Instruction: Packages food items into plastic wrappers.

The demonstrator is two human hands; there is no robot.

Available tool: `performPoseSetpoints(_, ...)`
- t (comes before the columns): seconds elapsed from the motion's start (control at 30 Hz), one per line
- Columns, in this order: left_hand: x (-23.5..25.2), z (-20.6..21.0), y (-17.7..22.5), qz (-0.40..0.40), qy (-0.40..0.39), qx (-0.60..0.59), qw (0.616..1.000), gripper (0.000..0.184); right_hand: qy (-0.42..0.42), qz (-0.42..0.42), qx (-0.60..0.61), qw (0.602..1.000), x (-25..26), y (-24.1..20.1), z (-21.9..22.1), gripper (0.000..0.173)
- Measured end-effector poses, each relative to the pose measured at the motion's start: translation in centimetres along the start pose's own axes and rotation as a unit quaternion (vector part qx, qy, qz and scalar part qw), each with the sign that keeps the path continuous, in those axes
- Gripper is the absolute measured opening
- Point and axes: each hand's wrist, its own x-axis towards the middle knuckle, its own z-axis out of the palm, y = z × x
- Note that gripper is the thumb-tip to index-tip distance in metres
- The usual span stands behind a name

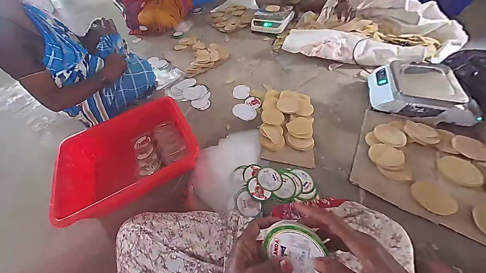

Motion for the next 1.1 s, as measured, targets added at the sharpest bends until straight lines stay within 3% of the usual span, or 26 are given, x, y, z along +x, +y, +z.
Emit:
performPoseSetpoints(0.1, 0.0, 0.3, -0.1, -0.017, -0.013, 0.025, 0.999, 0.059, -0.035, -0.015, -0.003, 0.999, -0.2, -0.3, 0.7, 0.041)
performPoseSetpoints(0.2, -0.4, 0.6, -0.8, -0.035, 0.002, 0.026, 0.999, 0.058, -0.064, 0.018, 0.016, 0.998, -0.4, 0.0, 0.9, 0.039)
performPoseSetpoints(0.3, -1.1, 0.6, -1.8, -0.021, 0.040, 0.011, 0.999, 0.062, -0.019, 0.065, 0.080, 0.995, -0.9, 0.6, 2.0, 0.044)
performPoseSetpoints(0.4, -2.4, -0.5, -2.9, -0.025, 0.026, 0.005, 0.999, 0.078, 0.059, 0.094, 0.143, 0.983, -1.5, 0.6, 2.7, 0.050)
performPoseSetpoints(0.43, -3.0, -0.9, -3.0, -0.043, 0.015, 0.012, 0.999, 0.073, 0.077, 0.097, 0.146, 0.982, -1.6, 0.6, 2.7, 0.053)
performPoseSetpoints(0.57, -4.9, -1.5, -2.8, -0.107, -0.010, 0.053, 0.993, 0.019, 0.117, 0.091, 0.120, 0.982, -2.4, 1.5, 3.4, 0.051)
performPoseSetpoints(0.67, -5.1, -0.9, -2.8, -0.091, 0.043, 0.073, 0.992, 0.019, 0.125, 0.065, 0.126, 0.982, -2.8, 2.3, 4.2, 0.040)
performPoseSetpoints(0.77, -4.8, -0.6, -3.0, -0.047, 0.066, 0.100, 0.992, 0.020, 0.116, 0.052, 0.131, 0.983, -3.0, 2.8, 4.6, 0.039)
performPoseSetpoints(0.9, -4.5, -0.9, -3.6, 0.002, 0.054, 0.180, 0.982, 0.019, 0.058, 0.054, 0.119, 0.990, -3.5, 2.9, 4.6, 0.036)
performPoseSetpoints(1.03, -4.7, -1.0, -4.4, -0.001, 0.039, 0.226, 0.973, 0.019, -0.013, 0.065, 0.087, 0.994, -3.8, 2.8, 4.6, 0.031)
performPoseSetpoints(1.1, -4.9, -1.0, -4.8, 0.000, 0.053, 0.221, 0.974, 0.018, -0.008, 0.064, 0.035, 0.997, -3.9, 2.8, 4.8, 0.030)
